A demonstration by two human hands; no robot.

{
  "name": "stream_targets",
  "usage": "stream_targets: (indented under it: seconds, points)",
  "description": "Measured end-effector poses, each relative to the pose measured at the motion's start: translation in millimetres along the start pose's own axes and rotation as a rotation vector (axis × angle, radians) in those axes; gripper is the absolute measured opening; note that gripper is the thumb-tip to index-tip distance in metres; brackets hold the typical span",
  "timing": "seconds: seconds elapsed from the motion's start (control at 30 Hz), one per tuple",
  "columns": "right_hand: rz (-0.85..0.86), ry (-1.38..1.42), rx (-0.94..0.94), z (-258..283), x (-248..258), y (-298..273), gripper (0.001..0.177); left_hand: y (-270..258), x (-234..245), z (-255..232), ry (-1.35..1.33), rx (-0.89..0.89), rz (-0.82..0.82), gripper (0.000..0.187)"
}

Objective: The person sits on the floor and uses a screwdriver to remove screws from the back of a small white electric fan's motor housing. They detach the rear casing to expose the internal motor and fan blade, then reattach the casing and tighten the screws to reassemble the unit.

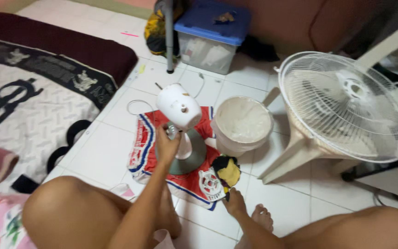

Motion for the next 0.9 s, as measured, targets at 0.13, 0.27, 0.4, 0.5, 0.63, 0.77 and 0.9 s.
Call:
stream_targets:
  seconds: [0.13,0.27,0.4,0.5,0.63,0.77,0.9]
  points:
    - [0.036,0.311,-0.237,-9.5,-15.6,-0.7,0.042,-26.5,-36.8,62.1,-0.462,0.443,-0.053,0.048]
    - [0.403,1.479,-0.903,-17.6,-48.3,-45.6,0.023,-51.2,-87.5,34.0,-1.294,0.84,0.258,0.087]
    - [0.443,1.82,-0.881,17.3,9.9,-83.7,0.028,-55.3,-91.0,-43.5,-1.819,1.018,0.343,0.111]
    - [0.365,1.699,-0.554,55.9,83.8,-86.6,0.031,-34.8,-84.7,-69.3,-1.877,0.981,0.14,0.102]
    - [0.292,1.439,-0.22,118.0,163.3,-77.2,0.026,-19.4,-84.9,-80.7,-1.97,0.905,0.12,0.101]
    - [0.312,1.297,-0.066,170.5,190.6,-70.3,0.026,-23.2,-89.2,-77.8,-1.937,0.964,0.262,0.105]
    - [0.319,1.207,0.009,201.6,189.7,-55.9,0.025,-12.8,-77.8,-87.3,-1.907,0.787,0.434,0.113]
Point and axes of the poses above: each hand's wrist, its own y-axis towards the middle knuckle, its own x-axis out of the back of the hand, z = x × y, the point moved 8 cm from there along y, towards the middle knuckle
